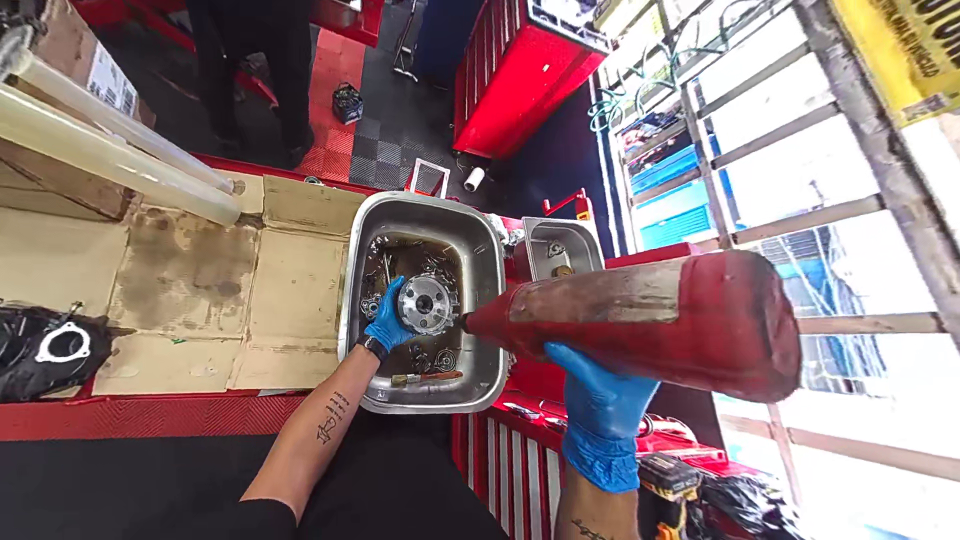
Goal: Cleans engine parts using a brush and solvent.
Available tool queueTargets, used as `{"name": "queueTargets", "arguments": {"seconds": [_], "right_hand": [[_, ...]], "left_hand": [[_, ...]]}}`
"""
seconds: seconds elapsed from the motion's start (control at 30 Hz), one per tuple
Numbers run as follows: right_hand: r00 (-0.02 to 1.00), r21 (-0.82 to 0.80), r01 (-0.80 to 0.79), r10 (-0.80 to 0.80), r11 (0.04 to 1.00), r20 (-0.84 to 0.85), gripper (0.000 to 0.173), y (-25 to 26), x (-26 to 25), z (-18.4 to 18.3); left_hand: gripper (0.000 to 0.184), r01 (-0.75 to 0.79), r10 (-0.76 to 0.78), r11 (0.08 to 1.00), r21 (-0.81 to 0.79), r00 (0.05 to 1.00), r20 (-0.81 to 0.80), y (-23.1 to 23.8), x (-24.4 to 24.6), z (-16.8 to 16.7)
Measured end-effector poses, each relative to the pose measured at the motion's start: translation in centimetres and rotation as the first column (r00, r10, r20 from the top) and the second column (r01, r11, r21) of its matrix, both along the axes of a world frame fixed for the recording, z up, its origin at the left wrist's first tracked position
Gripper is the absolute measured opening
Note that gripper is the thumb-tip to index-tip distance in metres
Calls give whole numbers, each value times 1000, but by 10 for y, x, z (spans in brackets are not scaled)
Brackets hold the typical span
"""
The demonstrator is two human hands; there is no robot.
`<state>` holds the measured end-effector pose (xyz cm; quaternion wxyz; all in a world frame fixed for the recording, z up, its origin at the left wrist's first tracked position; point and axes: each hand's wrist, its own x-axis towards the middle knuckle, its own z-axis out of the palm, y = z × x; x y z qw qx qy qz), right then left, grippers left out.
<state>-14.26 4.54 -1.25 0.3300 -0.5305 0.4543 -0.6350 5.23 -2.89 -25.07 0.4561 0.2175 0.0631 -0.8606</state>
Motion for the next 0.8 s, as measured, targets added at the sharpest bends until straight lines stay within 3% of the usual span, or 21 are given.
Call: {"name": "queueTargets", "arguments": {"seconds": [0.17,0.43,0.53,0.6,0.67,0.8], "right_hand": [[993,51,-83,86,995,-77,62,7,-1,2],[978,83,0,17,997,-207,73,5,-10,0],[984,29,30,-25,999,-175,76,-3,-10,3],[990,6,11,-10,1000,-144,73,-4,-6,6],[992,-39,24,-29,999,-125,74,-9,-3,9],[989,-27,-7,3,1000,-150,67,1,4,11]], "left_hand": [[64,18,-18,999,38,1000,-9,7,-5,-5],[50,-4,3,992,-128,1000,-11,3,-4,-4],[37,28,7,978,-209,986,164,1,-6,-4],[62,89,15,939,-333,955,296,-3,-4,-14],[83,151,29,922,-356,891,452,-7,-5,-24],[87,145,42,961,-234,763,645,-4,-6,-21]]}}
